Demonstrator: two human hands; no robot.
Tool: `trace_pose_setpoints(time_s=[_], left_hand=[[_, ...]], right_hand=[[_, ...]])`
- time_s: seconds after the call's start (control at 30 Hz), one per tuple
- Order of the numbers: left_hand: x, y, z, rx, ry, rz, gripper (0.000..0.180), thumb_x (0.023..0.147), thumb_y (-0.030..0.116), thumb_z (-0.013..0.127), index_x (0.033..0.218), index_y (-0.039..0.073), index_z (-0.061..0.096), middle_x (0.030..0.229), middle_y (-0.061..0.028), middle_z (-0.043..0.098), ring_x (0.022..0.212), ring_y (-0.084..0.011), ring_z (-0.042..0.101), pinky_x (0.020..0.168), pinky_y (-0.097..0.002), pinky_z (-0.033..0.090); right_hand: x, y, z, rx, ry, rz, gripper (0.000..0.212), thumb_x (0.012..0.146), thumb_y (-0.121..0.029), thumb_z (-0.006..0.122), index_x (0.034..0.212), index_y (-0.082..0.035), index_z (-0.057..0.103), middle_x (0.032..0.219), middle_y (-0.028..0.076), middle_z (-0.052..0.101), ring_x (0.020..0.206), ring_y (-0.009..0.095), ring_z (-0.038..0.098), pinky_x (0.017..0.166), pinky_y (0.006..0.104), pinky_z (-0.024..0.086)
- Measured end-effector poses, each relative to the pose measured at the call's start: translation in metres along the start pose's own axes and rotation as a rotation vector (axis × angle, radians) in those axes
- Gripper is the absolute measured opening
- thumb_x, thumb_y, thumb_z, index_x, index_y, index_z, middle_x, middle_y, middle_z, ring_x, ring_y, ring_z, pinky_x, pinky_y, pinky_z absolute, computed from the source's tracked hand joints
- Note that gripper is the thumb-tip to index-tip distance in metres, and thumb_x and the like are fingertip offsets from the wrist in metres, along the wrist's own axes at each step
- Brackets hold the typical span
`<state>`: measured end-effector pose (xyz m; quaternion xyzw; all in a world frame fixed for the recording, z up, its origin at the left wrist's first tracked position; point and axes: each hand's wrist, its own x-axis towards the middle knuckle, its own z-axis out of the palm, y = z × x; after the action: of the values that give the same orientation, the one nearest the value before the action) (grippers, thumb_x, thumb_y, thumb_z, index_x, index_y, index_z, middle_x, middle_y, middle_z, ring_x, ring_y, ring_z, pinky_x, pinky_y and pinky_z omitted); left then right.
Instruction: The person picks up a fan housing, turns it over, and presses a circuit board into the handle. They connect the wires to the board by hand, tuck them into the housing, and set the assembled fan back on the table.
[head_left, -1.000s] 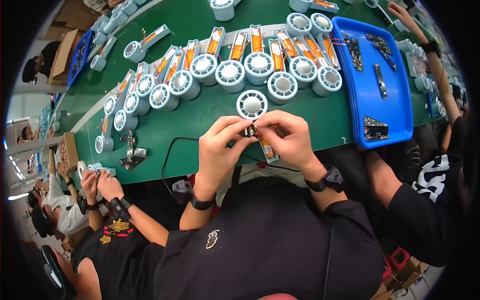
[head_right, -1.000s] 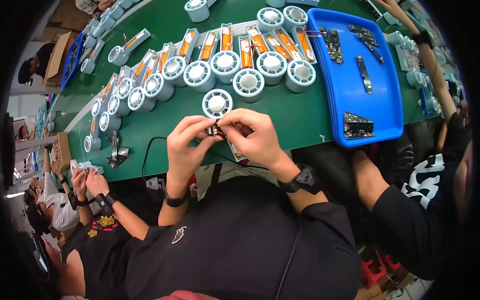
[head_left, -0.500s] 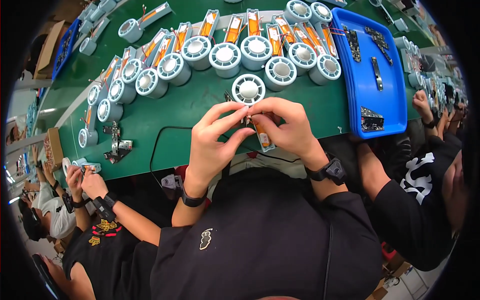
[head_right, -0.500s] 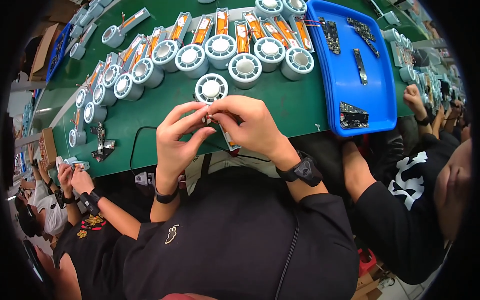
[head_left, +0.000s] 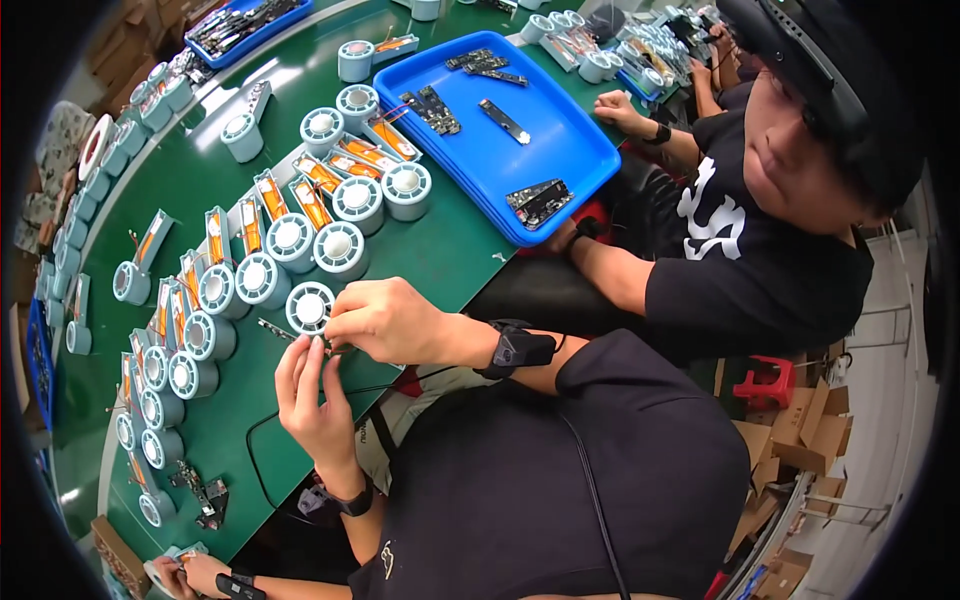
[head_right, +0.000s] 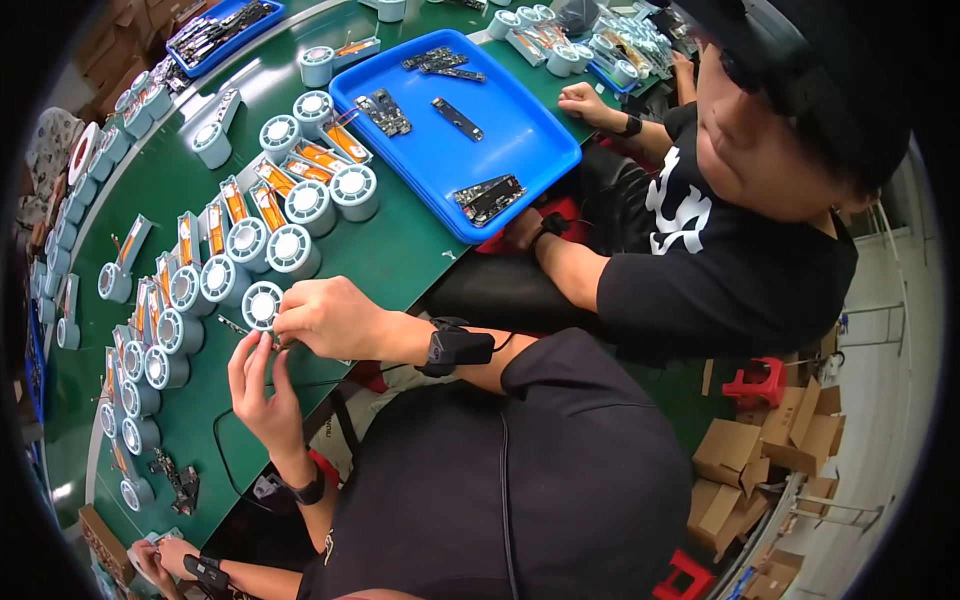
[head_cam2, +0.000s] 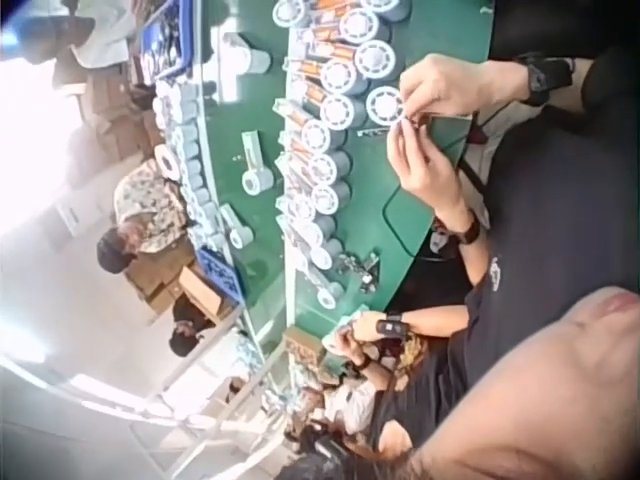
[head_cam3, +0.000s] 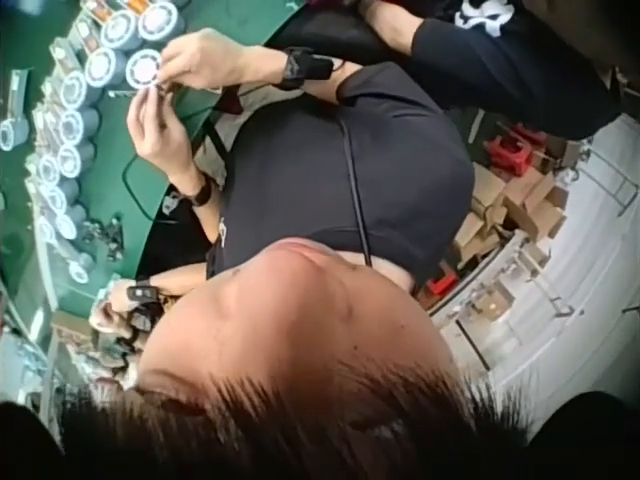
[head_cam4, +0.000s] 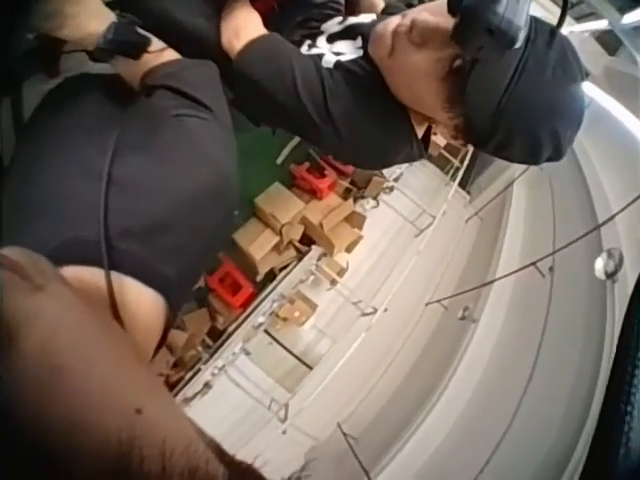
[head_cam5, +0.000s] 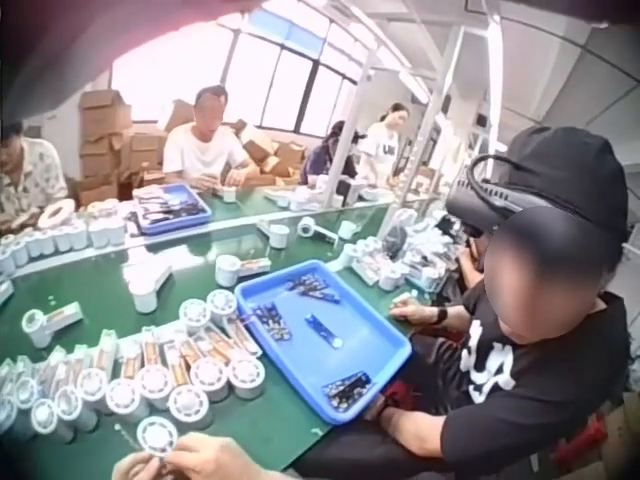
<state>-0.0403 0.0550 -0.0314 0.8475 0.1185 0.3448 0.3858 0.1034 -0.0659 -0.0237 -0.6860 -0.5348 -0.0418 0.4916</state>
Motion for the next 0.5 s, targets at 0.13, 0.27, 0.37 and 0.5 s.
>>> trace_pose_setpoints(time_s=[0.13, 0.27, 0.37, 0.5], left_hand=[[0.001, 0.001, 0.006, 0.023, -0.01, 0.083, 0.033, 0.086, -0.012, 0.072, 0.117, -0.003, 0.073, 0.124, -0.0156, 0.065, 0.1, -0.0273, 0.072, 0.079, -0.0344, 0.061], [-0.004, -0.001, 0.006, -0.08, -0.032, 0.006, 0.032, 0.087, -0.013, 0.071, 0.117, -0.004, 0.073, 0.123, -0.0154, 0.065, 0.1, -0.0261, 0.072, 0.079, -0.0333, 0.061], [-0.006, -0.002, 0.014, -0.11, 0.04, -0.01, 0.029, 0.088, -0.014, 0.069, 0.115, -0.005, 0.073, 0.121, -0.0151, 0.065, 0.1, -0.0243, 0.072, 0.079, -0.0309, 0.062], [-0.008, -0.002, 0.015, -0.108, 0.046, 0.013, 0.028, 0.089, -0.015, 0.069, 0.114, -0.006, 0.074, 0.121, -0.015, 0.065, 0.099, -0.0242, 0.072, 0.078, -0.0299, 0.062]], right_hand=[[0.001, -0.005, 0.001, -0.062, -0.04, -0.003, 0.013, 0.076, -0.002, 0.074, 0.088, -0.006, 0.071, 0.086, 0.006, 0.068, 0.079, 0.026, 0.067, 0.066, 0.036, 0.055], [-0.002, -0.008, 0.001, -0.052, -0.023, 0.013, 0.012, 0.077, -0.001, 0.071, 0.087, -0.006, 0.071, 0.087, 0.005, 0.067, 0.079, 0.026, 0.066, 0.066, 0.0363, 0.055], [-0.001, -0.007, 0.0, -0.024, -0.03, 0.008, 0.011, 0.078, -0.001, 0.07, 0.087, -0.005, 0.071, 0.089, 0.006, 0.068, 0.08, 0.026, 0.067, 0.065, 0.0363, 0.055], [0.0, -0.008, -0.006, -0.007, -0.107, 0.005, 0.01, 0.078, -0.002, 0.071, 0.087, -0.005, 0.071, 0.09, 0.007, 0.07, 0.08, 0.026, 0.07, 0.064, 0.037, 0.055]])
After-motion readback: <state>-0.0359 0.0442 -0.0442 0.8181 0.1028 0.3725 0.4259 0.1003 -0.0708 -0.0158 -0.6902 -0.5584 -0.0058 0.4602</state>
